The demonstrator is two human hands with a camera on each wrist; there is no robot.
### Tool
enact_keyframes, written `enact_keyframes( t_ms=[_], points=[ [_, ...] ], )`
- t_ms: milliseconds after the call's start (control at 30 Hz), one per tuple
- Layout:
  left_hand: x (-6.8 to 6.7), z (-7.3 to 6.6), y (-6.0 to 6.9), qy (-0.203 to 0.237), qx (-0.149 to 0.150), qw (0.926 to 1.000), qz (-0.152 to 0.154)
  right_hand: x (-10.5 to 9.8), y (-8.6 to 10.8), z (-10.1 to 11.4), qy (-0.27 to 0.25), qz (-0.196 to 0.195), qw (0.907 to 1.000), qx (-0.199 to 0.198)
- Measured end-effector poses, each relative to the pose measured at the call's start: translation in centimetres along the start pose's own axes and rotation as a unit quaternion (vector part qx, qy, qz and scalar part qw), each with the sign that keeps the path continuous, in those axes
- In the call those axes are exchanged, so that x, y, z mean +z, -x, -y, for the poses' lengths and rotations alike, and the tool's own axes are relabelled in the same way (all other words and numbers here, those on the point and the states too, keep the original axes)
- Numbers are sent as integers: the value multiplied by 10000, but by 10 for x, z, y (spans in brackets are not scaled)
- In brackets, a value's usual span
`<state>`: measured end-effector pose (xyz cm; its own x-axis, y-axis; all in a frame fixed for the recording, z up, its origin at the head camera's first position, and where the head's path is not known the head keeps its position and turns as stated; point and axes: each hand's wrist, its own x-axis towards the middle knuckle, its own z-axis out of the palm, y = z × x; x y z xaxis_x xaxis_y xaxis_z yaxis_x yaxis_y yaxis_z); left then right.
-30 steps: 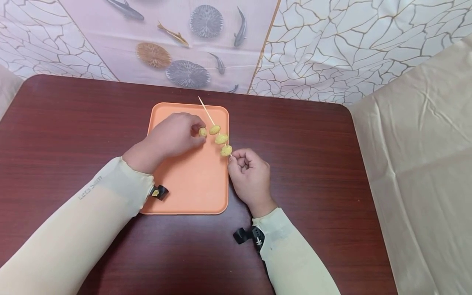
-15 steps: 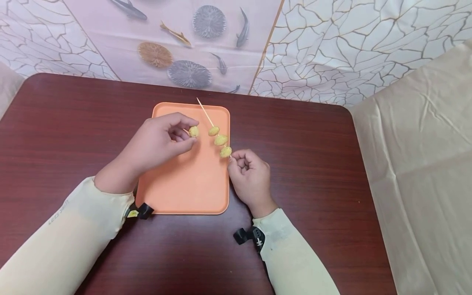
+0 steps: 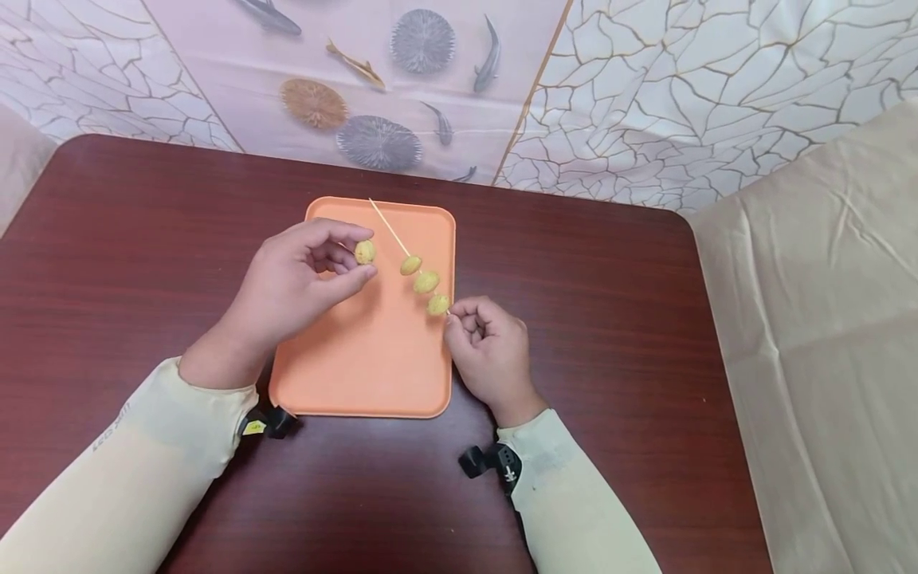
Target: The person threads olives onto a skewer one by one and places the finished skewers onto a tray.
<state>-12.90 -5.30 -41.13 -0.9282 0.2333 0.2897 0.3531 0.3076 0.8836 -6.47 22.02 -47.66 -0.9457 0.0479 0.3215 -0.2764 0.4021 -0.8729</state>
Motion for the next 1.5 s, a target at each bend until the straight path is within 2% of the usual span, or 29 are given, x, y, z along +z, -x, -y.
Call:
enact_keyframes(
  t_ms=[67, 200, 300, 433, 733, 867, 1033, 1500],
  points=[
    [-1, 5, 0, 25, -108, 9999, -107, -1, 1, 1, -4, 75, 10000, -13],
    [-3, 17, -2, 202, -513, 9979, -344, -2, 2, 1, -61, 194, 9998, -38],
    [-5, 26, -4, 496, -802, 9941, -544, -3, 3, 0, -101, 246, 9996, -89],
    [-7, 34, -6, 849, -1005, 9888, -708, -4, 3, 1, -90, 317, 9993, -148],
    [-10, 37, -8, 410, -1283, 9863, -949, -5, 4, 0, -251, 642, 9970, -364],
    [-11, 39, -9, 454, -1258, 9866, -932, -4, 4, -1, -296, 729, 9957, -490],
    [-11, 41, -8, 472, -1034, 9892, -928, -5, 3, -1, -212, 801, 9951, -546],
    [-18, 44, -5, 54, -673, 9941, -852, -2, 0, -1, -132, 945, 9932, -667]
  ],
)
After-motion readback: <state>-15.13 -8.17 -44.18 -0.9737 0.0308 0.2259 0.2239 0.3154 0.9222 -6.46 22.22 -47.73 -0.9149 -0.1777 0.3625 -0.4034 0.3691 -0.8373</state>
